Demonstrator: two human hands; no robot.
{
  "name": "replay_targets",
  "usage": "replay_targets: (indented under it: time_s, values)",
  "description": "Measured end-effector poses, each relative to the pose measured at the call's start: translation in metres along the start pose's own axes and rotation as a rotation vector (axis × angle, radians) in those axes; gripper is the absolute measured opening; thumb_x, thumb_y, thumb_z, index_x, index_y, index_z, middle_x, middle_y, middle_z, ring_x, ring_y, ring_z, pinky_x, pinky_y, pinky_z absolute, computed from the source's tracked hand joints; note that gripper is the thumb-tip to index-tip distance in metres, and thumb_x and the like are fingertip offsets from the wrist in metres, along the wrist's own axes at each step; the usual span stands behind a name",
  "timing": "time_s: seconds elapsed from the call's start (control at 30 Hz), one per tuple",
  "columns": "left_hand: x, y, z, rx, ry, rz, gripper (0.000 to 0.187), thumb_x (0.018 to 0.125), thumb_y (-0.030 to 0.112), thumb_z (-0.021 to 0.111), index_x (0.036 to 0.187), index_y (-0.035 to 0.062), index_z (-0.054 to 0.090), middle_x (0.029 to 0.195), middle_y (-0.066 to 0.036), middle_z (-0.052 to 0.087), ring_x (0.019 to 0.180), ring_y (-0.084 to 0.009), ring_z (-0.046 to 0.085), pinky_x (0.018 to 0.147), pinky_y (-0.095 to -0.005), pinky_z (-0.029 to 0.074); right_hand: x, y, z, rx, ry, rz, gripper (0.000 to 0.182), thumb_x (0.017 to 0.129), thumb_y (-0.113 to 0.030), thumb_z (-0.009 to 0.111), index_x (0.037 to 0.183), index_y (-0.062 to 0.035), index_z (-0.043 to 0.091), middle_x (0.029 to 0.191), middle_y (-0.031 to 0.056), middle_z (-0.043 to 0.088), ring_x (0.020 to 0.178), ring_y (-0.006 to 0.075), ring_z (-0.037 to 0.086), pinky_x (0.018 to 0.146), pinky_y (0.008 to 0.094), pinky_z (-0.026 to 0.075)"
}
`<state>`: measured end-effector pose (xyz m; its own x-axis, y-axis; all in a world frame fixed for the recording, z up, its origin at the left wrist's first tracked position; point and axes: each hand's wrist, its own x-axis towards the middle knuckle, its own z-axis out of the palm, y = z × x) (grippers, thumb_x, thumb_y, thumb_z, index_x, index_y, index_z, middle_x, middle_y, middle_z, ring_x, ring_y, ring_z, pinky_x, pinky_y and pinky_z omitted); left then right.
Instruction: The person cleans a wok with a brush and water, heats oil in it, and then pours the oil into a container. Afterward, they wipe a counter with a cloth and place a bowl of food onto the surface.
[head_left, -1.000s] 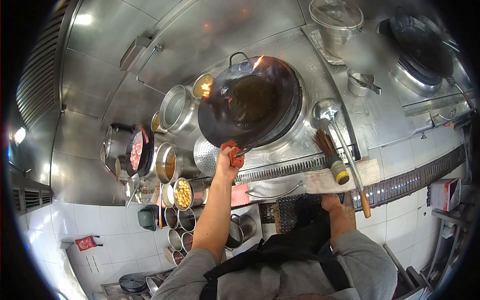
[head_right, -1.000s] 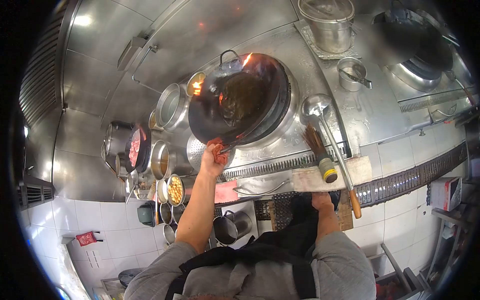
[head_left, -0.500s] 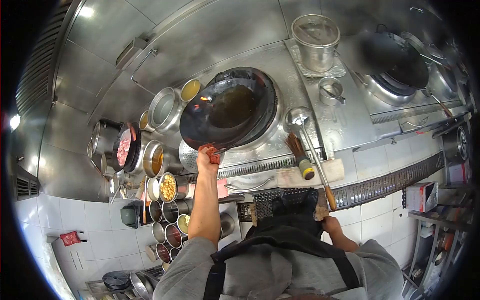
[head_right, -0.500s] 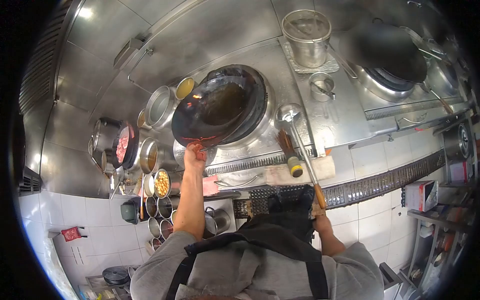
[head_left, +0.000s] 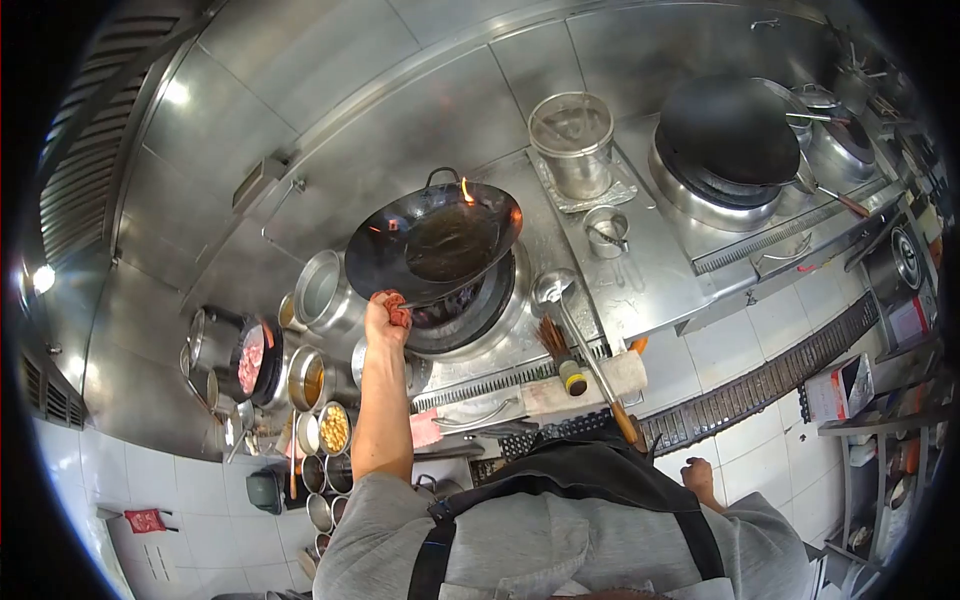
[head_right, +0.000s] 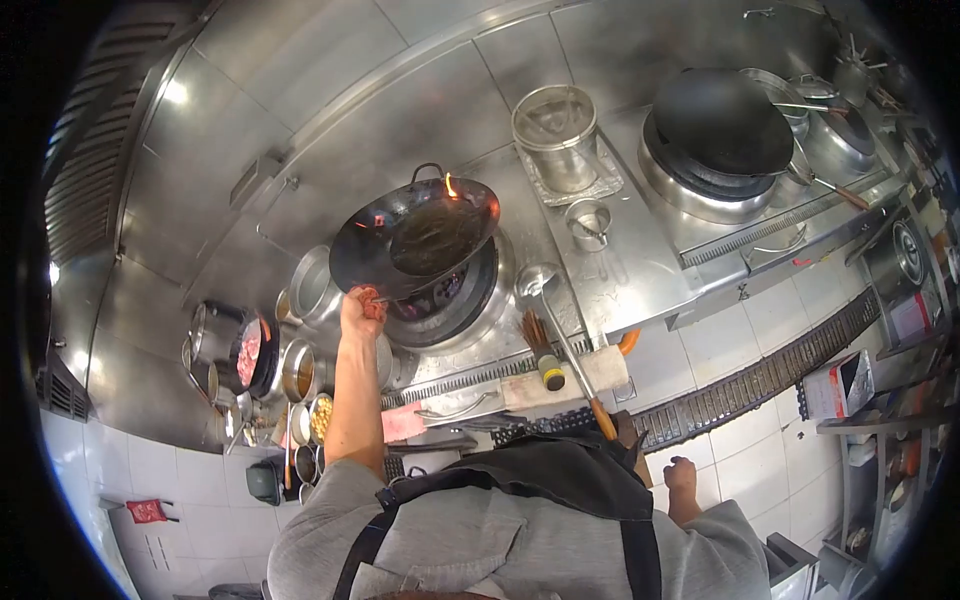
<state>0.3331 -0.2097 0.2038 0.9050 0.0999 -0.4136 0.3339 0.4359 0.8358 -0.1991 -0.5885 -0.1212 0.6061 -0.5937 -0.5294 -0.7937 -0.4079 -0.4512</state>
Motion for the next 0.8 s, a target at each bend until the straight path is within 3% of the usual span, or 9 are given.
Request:
replay_targets:
  time_s: [0.13, 0.17, 0.27, 0.37, 0.57, 0.8]
  values:
    - [0.012, 0.024, 0.052, 0.059, -0.029, -0.007, 0.011, 0.076, 0.011, 0.049, 0.066, 0.0132, 0.052, 0.057, -0.001, 0.052, 0.040, -0.0152, 0.045, 0.032, -0.0261, 0.031, 0.004, -0.006, 0.017, 0.076, 0.008, -0.037, 0.033, 0.066, -0.010, 0.058, 0.096, 0.0012, 0.067, 0.092, 0.0254, 0.064, 0.089, 0.0370, 0.063, 0.086, 0.0399, 0.049]
    - [0.005, 0.029, 0.070, 0.106, -0.051, 0.033, 0.015, 0.077, 0.015, 0.049, 0.065, 0.0087, 0.055, 0.056, -0.001, 0.050, 0.042, -0.0151, 0.044, 0.034, -0.0214, 0.033, 0.003, -0.004, 0.017, 0.085, 0.017, -0.030, 0.033, 0.066, -0.010, 0.058, 0.096, 0.0012, 0.067, 0.092, 0.0254, 0.064, 0.089, 0.0370, 0.063, 0.086, 0.0399, 0.049]
    - [0.021, 0.046, 0.112, 0.127, -0.080, -0.009, 0.015, 0.080, 0.017, 0.049, 0.068, 0.0092, 0.054, 0.059, -0.002, 0.052, 0.041, -0.0170, 0.045, 0.033, -0.0249, 0.032, -0.003, 0.000, 0.012, 0.109, 0.016, 0.020, 0.034, 0.065, -0.010, 0.059, 0.096, -0.0006, 0.068, 0.095, 0.0240, 0.064, 0.092, 0.0349, 0.063, 0.087, 0.0385, 0.049]
    - [0.045, 0.060, 0.155, 0.102, -0.214, -0.064, 0.017, 0.080, 0.018, 0.049, 0.069, 0.0074, 0.055, 0.060, -0.004, 0.053, 0.040, -0.0171, 0.044, 0.033, -0.0244, 0.033, -0.007, 0.020, 0.013, 0.094, 0.068, 0.056, 0.033, 0.066, -0.010, 0.057, 0.095, 0.0011, 0.068, 0.093, 0.0252, 0.064, 0.090, 0.0364, 0.063, 0.085, 0.0392, 0.049]
    - [0.044, 0.075, 0.250, 0.191, -0.163, 0.073, 0.023, 0.085, 0.016, 0.045, 0.067, 0.0029, 0.055, 0.058, -0.007, 0.053, 0.039, -0.0163, 0.044, 0.033, -0.0257, 0.036, -0.026, 0.042, 0.011, 0.115, 0.108, 0.169, 0.033, 0.066, -0.010, 0.058, 0.095, 0.0016, 0.068, 0.095, 0.0251, 0.064, 0.090, 0.0355, 0.063, 0.085, 0.0382, 0.049]
    - [0.056, 0.090, 0.317, 0.299, -0.157, 0.156, 0.024, 0.084, 0.012, 0.045, 0.064, 0.0021, 0.054, 0.055, -0.006, 0.052, 0.035, -0.0129, 0.039, 0.032, -0.0236, 0.032, -0.050, 0.054, 0.021, 0.166, 0.071, 0.278, 0.033, 0.066, -0.010, 0.059, 0.096, 0.0006, 0.068, 0.095, 0.0250, 0.064, 0.091, 0.0356, 0.063, 0.086, 0.0375, 0.049]
